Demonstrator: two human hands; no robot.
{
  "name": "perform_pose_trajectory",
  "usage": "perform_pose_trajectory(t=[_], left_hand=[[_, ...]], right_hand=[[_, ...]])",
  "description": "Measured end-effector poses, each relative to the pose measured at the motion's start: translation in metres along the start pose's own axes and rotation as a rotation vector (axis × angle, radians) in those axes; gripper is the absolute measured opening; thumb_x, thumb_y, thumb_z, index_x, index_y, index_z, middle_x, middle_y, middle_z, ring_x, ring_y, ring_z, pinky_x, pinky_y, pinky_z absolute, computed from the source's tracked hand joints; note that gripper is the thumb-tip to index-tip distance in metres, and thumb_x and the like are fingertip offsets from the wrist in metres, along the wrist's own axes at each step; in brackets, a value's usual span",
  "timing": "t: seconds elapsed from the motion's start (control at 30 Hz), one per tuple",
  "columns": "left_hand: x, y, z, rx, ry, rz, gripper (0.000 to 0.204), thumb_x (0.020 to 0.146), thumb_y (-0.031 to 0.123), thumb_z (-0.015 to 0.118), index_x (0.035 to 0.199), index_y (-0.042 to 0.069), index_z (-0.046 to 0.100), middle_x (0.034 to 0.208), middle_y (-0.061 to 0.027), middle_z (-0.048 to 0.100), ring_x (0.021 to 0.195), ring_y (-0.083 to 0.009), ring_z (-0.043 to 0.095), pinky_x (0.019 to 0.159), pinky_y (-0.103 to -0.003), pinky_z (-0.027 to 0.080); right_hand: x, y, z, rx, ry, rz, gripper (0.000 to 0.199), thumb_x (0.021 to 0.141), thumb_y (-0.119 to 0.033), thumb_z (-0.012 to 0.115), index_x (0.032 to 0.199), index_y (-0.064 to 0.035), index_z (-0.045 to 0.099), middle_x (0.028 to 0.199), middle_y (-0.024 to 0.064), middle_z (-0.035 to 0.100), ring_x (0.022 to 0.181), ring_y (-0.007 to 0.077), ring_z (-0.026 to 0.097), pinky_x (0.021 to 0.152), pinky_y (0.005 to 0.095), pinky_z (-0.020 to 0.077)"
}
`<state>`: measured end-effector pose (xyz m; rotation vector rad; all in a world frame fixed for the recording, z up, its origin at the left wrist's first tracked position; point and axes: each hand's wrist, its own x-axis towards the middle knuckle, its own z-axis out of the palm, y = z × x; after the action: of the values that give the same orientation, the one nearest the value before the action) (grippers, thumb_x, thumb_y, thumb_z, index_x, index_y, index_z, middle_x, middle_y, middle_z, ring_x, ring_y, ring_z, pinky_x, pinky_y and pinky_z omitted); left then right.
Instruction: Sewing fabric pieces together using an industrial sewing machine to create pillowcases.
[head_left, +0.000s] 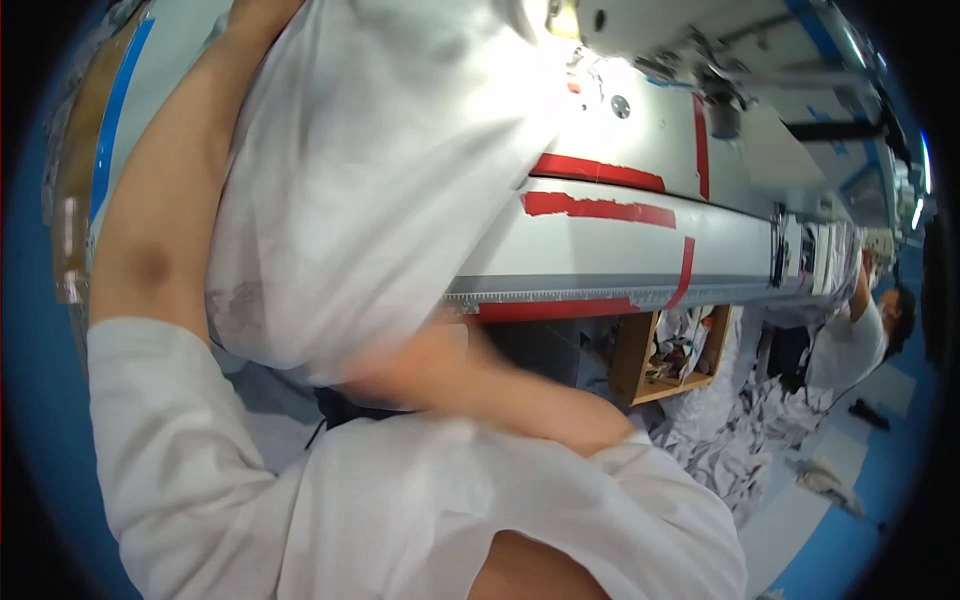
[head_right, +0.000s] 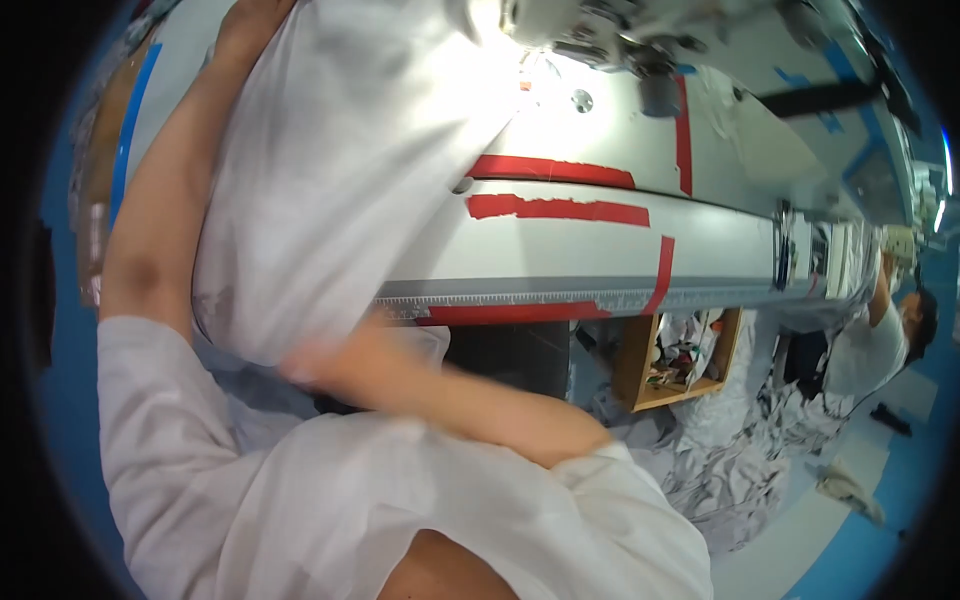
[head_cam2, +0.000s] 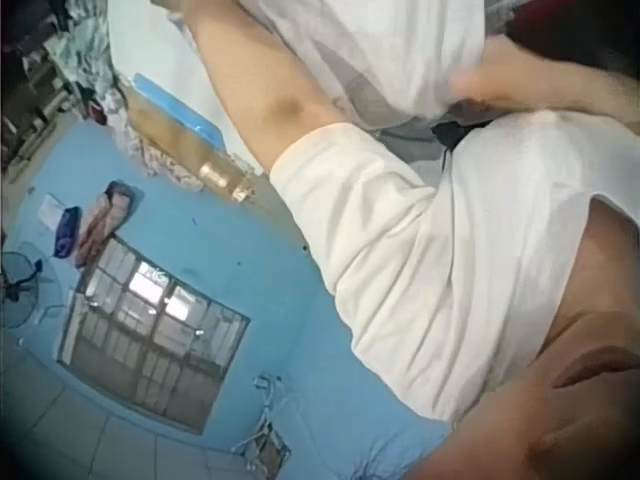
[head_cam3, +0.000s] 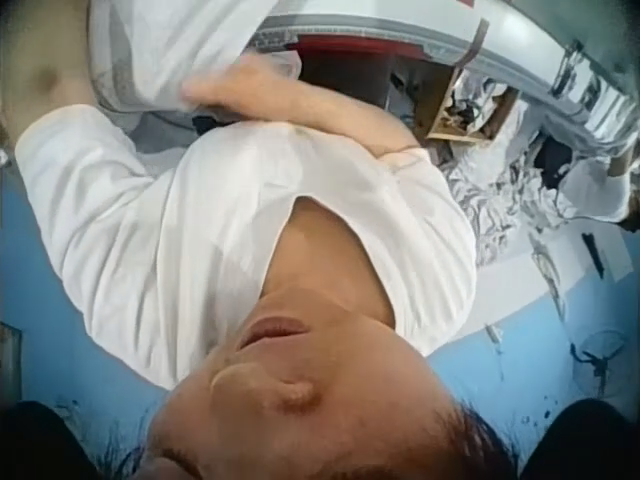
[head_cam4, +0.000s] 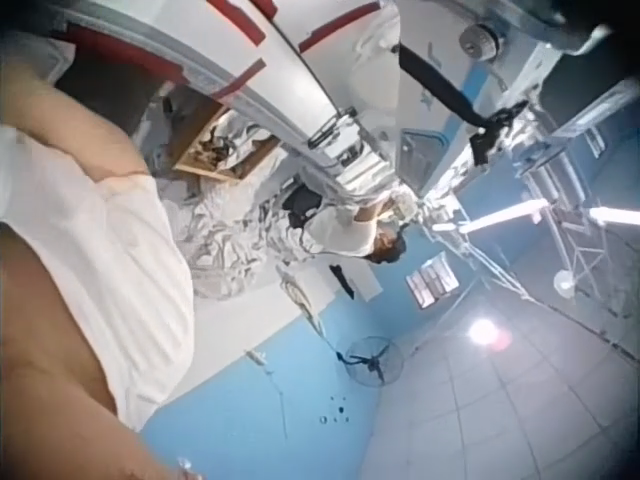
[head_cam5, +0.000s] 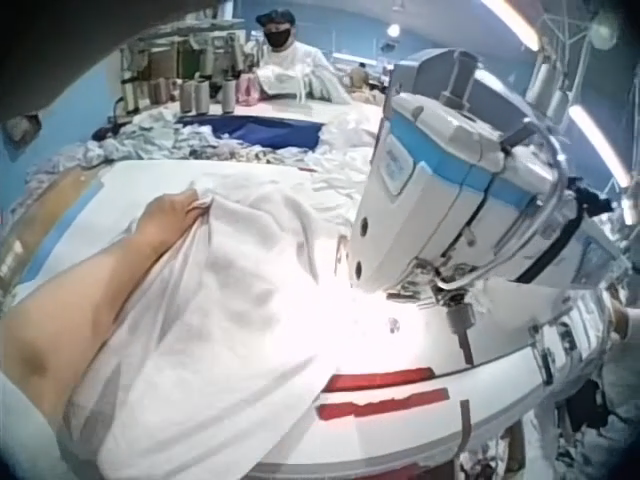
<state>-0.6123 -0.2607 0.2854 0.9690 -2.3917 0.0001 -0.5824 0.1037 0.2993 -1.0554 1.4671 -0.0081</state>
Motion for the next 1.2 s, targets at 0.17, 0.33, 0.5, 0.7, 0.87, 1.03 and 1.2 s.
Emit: perform_pose_trajectory(t=[0.17, 0.33, 0.5, 0.7, 0.87, 1.03, 1.2], left_hand=[[-0.037, -0.085, -0.009, 0.125, -0.004, 0.136, 0.031, 0.094, 0.041, 0.048, 0.108, 0.015, 0.058, 0.091, -0.0181, 0.065, 0.085, -0.0394, 0.062, 0.07, -0.045, 0.049], [-0.057, -0.082, -0.053, 0.099, -0.13, 0.15, 0.029, 0.094, 0.04, 0.046, 0.105, 0.014, 0.056, 0.088, -0.0173, 0.066, 0.084, -0.0396, 0.062, 0.069, -0.048, 0.049], [-0.048, -0.074, -0.075, 0.47, -0.307, 0.097, 0.029, 0.091, 0.011, 0.042, 0.118, 0.012, 0.05, 0.114, -0.0153, 0.06, 0.102, -0.0357, 0.058, 0.084, -0.045, 0.047], [-0.225, 0.185, -0.145, -0.209, -0.158, 0.68, 0.026, 0.073, 0.031, 0.072, 0.07, 0.01, 0.057, 0.064, -0.0065, 0.055, 0.056, -0.0236, 0.057, 0.051, -0.038, 0.044], [-0.302, 0.245, -0.148, -0.121, -0.781, 0.388, 0.026, 0.076, 0.032, 0.069, 0.069, 0.01, 0.058, 0.057, -0.0075, 0.06, 0.05, -0.0255, 0.061, 0.046, -0.039, 0.047], [-0.299, 0.227, -0.146, -0.41, -0.942, 0.494, 0.014, 0.074, 0.018, 0.064, 0.067, 0.007, 0.058, 0.056, -0.0121, 0.057, 0.054, -0.0298, 0.06, 0.051, -0.04, 0.047], [-0.232, 0.222, -0.152, -0.945, -1.076, 0.291, 0.011, 0.083, 0.014, 0.056, 0.081, 0.004, 0.061, 0.061, -0.0097, 0.06, 0.054, -0.0237, 0.06, 0.051, -0.036, 0.044]], right_hand=[[-0.075, -0.02, -0.04, 0.819, -0.292, -0.504, 0.066, 0.086, -0.05, 0.057, 0.121, 0.0068, 0.054, 0.124, 0.0258, 0.053, 0.124, 0.0338, 0.045, 0.101, 0.0339, 0.0377], [-0.112, 0.056, 0.006, 0.495, 0.422, -1.046, 0.029, 0.091, -0.02, 0.058, 0.114, -0.0029, 0.061, 0.101, 0.0106, 0.065, 0.105, 0.0216, 0.059, 0.09, 0.033, 0.0454], [-0.047, 0.145, 0.142, 0.606, 0.307, -0.556, 0.02, 0.079, -0.016, 0.066, 0.093, -0.0029, 0.067, 0.091, 0.016, 0.068, 0.085, 0.0276, 0.066, 0.074, 0.0324, 0.0506], [-0.047, 0.158, 0.153, 0.078, 0.512, -0.512, 0.018, 0.068, -0.02, 0.063, 0.078, -0.0046, 0.062, 0.072, 0.0143, 0.064, 0.068, 0.0339, 0.062, 0.06, 0.0395, 0.0497], [-0.075, 0.136, 0.119, -0.287, 0.403, -0.541, 0.01, 0.071, -0.015, 0.059, 0.077, -0.0073, 0.058, 0.072, 0.0131, 0.062, 0.068, 0.0316, 0.063, 0.056, 0.0407, 0.0488], [-0.103, 0.147, 0.019, -0.306, 1.27, -0.933, 0.038, 0.063, -0.015, 0.07, 0.099, -0.0059, 0.062, 0.1, 0.0094, 0.064, 0.092, 0.0276, 0.064, 0.077, 0.0386, 0.0527], [-0.055, 0.162, 0.012, -0.446, 0.946, -1.169, 0.017, 0.073, -0.005, 0.063, 0.089, -0.0006, 0.065, 0.109, 0.0141, 0.064, 0.105, 0.0271, 0.061, 0.095, 0.0469, 0.0464]])
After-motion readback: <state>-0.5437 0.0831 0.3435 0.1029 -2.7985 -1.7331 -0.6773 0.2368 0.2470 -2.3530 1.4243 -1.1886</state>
